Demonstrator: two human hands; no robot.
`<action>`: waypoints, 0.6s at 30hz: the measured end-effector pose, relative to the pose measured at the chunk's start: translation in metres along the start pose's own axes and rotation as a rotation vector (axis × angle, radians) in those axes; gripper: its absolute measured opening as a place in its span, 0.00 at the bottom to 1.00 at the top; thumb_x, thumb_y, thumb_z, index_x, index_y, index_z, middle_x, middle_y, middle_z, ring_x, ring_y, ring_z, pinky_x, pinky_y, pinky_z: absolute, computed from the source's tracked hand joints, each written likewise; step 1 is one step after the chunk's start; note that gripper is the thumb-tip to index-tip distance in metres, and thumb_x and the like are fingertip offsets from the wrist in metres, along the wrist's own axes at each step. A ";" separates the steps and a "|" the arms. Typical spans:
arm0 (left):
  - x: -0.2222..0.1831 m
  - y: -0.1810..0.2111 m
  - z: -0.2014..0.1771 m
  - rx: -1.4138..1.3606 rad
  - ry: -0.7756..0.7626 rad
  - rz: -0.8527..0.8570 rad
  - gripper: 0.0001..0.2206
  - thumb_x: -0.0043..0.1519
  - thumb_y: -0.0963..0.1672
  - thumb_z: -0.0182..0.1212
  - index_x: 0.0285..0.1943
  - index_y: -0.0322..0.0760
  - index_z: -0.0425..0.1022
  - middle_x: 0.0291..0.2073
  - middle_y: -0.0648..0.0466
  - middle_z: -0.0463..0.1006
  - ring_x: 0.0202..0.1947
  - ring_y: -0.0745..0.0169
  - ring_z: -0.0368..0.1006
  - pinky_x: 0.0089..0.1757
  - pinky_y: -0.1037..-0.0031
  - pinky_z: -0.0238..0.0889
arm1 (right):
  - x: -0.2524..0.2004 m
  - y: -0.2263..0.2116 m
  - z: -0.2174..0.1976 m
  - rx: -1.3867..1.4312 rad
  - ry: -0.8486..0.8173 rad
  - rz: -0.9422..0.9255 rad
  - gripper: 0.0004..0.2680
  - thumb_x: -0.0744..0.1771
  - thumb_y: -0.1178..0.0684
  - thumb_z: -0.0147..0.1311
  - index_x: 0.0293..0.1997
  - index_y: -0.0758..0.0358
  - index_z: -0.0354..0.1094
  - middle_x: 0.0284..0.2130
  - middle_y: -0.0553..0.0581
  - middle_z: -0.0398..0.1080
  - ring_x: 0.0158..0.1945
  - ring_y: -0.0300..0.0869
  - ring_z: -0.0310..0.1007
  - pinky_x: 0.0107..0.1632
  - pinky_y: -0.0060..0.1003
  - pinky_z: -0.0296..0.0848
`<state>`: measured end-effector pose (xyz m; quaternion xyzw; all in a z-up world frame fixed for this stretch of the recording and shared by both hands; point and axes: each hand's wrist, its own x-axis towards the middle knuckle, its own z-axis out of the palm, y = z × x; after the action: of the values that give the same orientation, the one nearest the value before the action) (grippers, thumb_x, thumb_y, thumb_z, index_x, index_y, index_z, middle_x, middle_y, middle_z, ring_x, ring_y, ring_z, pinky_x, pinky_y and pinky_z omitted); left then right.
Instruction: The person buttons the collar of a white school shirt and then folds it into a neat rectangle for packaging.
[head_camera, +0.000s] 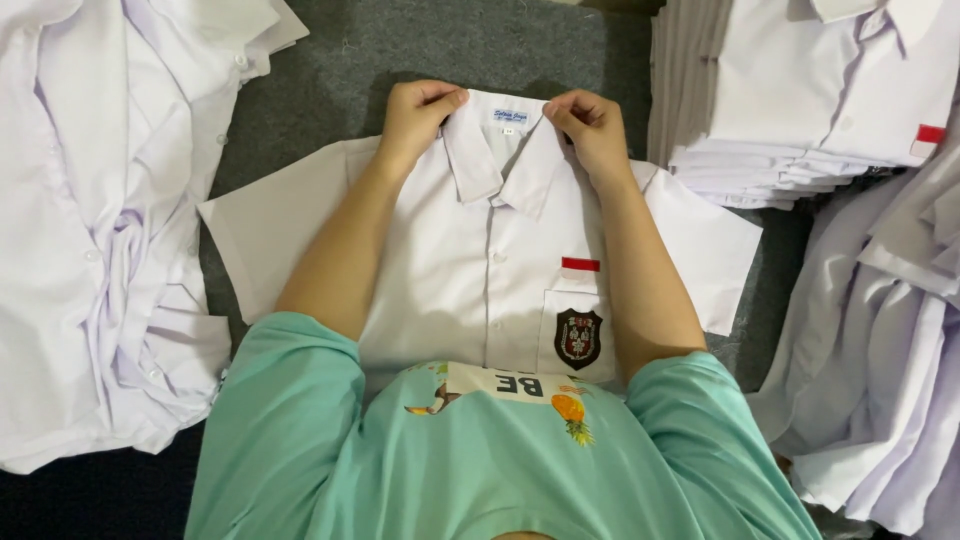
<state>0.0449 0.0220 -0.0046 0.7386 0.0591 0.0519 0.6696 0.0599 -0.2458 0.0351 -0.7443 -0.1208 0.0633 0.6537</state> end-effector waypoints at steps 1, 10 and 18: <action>-0.002 0.002 0.000 -0.001 0.002 -0.001 0.06 0.60 0.44 0.71 0.41 0.39 0.87 0.29 0.61 0.84 0.31 0.77 0.72 0.29 0.82 0.64 | 0.000 0.001 0.002 0.000 -0.002 0.000 0.03 0.69 0.55 0.62 0.36 0.56 0.77 0.28 0.45 0.74 0.32 0.29 0.67 0.38 0.25 0.66; -0.010 0.004 -0.007 0.272 0.032 0.389 0.08 0.67 0.45 0.60 0.41 0.38 0.80 0.35 0.57 0.79 0.33 0.68 0.71 0.37 0.75 0.65 | 0.000 0.007 0.008 -0.221 0.077 -0.135 0.04 0.70 0.53 0.58 0.36 0.54 0.75 0.30 0.43 0.71 0.36 0.30 0.66 0.41 0.26 0.64; -0.042 0.044 -0.055 0.983 -0.147 0.128 0.21 0.68 0.54 0.54 0.64 0.41 0.72 0.61 0.51 0.71 0.64 0.44 0.60 0.55 0.45 0.51 | -0.017 -0.029 0.021 -0.554 0.194 -0.535 0.05 0.70 0.58 0.51 0.47 0.64 0.72 0.43 0.58 0.69 0.50 0.50 0.68 0.54 0.43 0.66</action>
<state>-0.0042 0.0649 0.0448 0.9706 -0.0162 0.0068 0.2400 0.0353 -0.2271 0.0594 -0.8374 -0.2604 -0.2148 0.4298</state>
